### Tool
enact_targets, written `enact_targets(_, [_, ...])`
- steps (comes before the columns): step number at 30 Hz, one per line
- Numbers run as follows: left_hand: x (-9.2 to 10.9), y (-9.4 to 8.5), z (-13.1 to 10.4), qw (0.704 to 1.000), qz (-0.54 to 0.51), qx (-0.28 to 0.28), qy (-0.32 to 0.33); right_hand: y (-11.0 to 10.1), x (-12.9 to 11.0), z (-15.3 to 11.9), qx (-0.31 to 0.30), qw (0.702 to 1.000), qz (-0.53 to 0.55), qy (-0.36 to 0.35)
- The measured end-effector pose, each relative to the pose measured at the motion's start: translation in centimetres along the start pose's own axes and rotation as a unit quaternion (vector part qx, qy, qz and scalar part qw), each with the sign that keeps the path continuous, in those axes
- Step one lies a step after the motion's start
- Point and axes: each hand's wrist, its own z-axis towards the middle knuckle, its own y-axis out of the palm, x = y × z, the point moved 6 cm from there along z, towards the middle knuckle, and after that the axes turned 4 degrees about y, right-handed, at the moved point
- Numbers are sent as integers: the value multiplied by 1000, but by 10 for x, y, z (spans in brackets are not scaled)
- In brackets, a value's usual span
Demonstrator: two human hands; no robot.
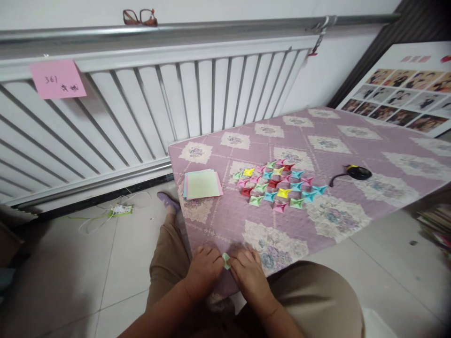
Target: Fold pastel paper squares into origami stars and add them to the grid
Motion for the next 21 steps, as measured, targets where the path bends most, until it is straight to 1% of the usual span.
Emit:
enact_targets(4, [-1,-1,-4,1000,-23,-5,-14,0,6,-2,-23,998,40,32])
enact_targets(7, [-2,-3,-6,999,-46,-1,-25,2,9,-2,-55,996,53,48])
enact_targets(13, [-2,-7,-4,996,-84,11,-42,1,10,2,-97,992,55,59])
enact_targets(16, [-2,-9,-3,994,-102,18,-44,0,7,4,-116,990,57,52])
enact_targets(21, [-4,-10,-5,990,-126,10,-62,-1,6,3,-117,990,44,58])
